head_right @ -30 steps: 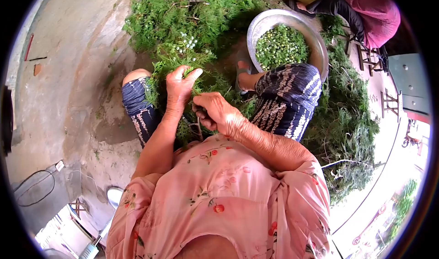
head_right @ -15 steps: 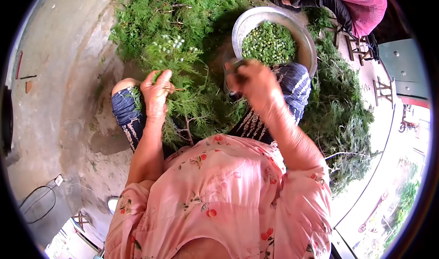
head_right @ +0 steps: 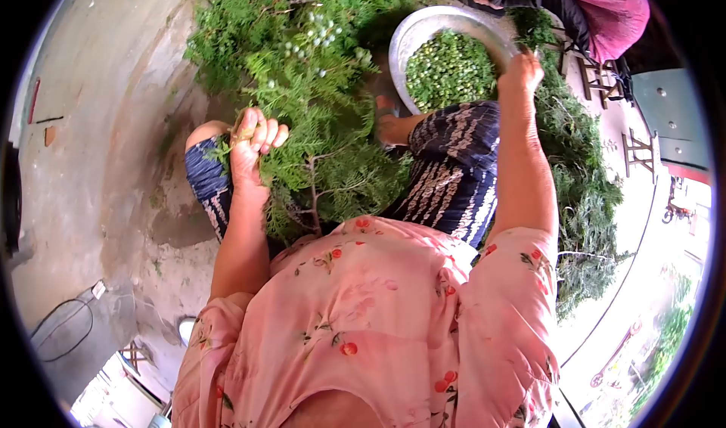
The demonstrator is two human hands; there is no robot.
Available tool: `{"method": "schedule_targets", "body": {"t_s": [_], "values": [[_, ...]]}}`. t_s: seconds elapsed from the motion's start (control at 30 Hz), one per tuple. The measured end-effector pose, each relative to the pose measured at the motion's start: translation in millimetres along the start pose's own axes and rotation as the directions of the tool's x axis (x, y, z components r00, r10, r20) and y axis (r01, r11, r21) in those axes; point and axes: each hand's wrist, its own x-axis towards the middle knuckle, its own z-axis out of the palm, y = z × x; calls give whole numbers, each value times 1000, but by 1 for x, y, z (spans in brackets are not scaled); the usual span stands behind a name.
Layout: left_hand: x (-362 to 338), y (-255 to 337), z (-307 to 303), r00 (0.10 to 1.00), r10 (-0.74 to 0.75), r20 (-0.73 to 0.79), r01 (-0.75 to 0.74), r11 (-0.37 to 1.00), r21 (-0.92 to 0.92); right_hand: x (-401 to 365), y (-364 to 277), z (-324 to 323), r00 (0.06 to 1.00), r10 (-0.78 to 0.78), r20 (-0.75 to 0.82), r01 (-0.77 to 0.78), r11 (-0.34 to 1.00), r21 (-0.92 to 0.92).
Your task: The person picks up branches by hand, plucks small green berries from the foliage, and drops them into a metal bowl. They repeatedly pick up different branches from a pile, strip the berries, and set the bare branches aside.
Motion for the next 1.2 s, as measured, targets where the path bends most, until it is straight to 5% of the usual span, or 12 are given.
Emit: {"method": "schedule_targets", "body": {"t_s": [0.17, 0.23, 0.3, 0.33, 0.37, 0.43, 0.57, 0.7, 0.77, 0.97, 1.07, 1.2], "values": [[-2, 1, 1, 999, -3, 34, 10, 982, -186, 28, 15, 44, 990, 124, -73, -136, 973, -189], [-3, 2, 2, 998, -15, 58, 27, 978, -205, 16, -1, 23, 691, 720, -68, -563, 594, 575], [-3, 3, 3, 992, 12, 124, 14, 978, -209, 8, -4, 16, 705, 685, -183, -496, 661, 563], [-2, 2, 0, 989, 14, 146, 17, 977, -211, -2, -6, 5, 857, 507, -92, -245, 558, 793], [-2, 2, 1, 989, 15, 147, 16, 978, -208, -13, -13, -6, 957, 278, -79, -18, 330, 944], [-2, 1, 3, 980, 4, 198, 41, 974, -221, -40, -53, -30, 993, 117, 3, 14, -143, 990], [2, -2, 0, 958, -38, 284, 88, 982, -165, -104, -111, -94, 903, -429, -21, -49, -152, 987], [1, -4, 6, 948, -86, 305, 128, 984, -122, -124, -164, -97, 719, -662, -213, 274, -13, 962], [1, -3, 8, 956, -105, 275, 128, 990, -67, -129, -186, -87, 728, -603, -328, 405, -9, 914], [6, -2, 5, 956, -151, 253, 146, 989, 39, -132, -193, -83, 864, -483, -141, 153, -14, 988], [7, -4, 6, 944, -185, 273, 162, 981, 107, -131, -199, -71, 804, -472, -362, 354, -109, 929], [5, -4, 11, 948, -193, 251, 148, 971, 188, -133, -209, -69, 776, -582, -242, 439, 224, 870]]}}
